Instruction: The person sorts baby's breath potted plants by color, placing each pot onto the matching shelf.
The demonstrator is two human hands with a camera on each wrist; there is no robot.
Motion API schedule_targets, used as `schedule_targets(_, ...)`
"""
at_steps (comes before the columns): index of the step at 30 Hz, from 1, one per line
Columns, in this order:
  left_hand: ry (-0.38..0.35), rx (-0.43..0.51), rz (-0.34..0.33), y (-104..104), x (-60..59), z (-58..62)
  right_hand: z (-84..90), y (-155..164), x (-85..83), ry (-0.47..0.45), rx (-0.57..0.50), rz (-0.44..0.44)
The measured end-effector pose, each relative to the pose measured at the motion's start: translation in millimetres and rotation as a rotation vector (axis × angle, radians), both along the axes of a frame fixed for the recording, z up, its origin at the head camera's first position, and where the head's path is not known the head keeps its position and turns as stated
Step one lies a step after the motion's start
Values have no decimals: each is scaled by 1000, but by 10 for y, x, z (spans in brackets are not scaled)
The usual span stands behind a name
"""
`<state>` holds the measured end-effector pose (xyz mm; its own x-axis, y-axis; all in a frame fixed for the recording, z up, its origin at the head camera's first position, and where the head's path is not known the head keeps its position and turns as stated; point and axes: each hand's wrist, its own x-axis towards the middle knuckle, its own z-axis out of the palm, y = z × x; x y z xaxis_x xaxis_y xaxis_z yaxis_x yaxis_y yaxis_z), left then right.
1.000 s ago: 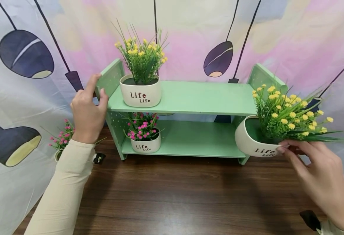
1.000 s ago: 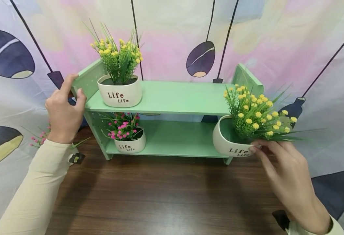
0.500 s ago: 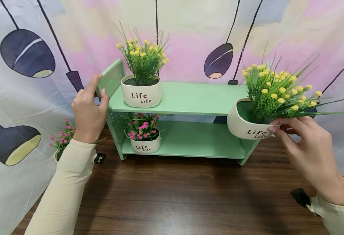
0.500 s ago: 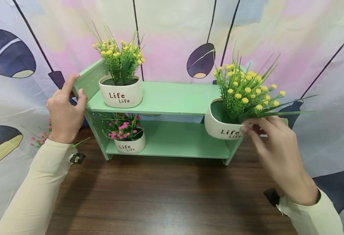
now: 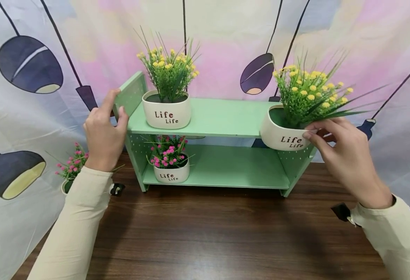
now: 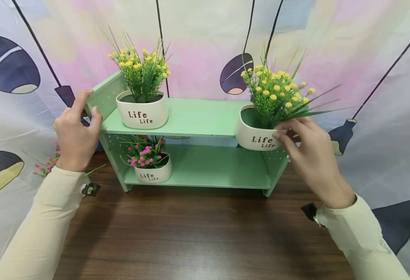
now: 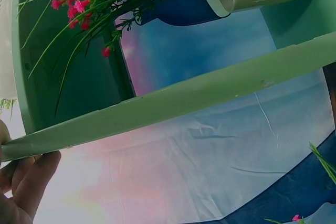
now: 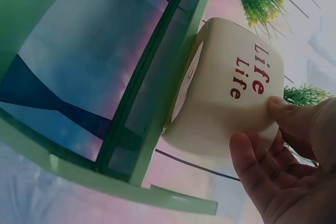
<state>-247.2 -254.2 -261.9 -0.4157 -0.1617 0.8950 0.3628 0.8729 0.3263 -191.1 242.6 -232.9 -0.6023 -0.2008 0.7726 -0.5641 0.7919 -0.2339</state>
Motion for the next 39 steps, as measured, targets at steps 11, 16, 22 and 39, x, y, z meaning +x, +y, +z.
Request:
schedule_targets(11,9,-1,-2,5,-31,-43,98,-124,-222,-88,-39,39)
schedule_targets(16,8,9,11,-17,-30,-43,130,-169,-307,-96,-39,46)
schedule_targets(22,8,12,15,-24,-34,-37,151,-204,-380,-105,-45,36)
schedule_targets(39,14,2,17,-11,-32,-26,97,-213,-544,-128,-70,9)
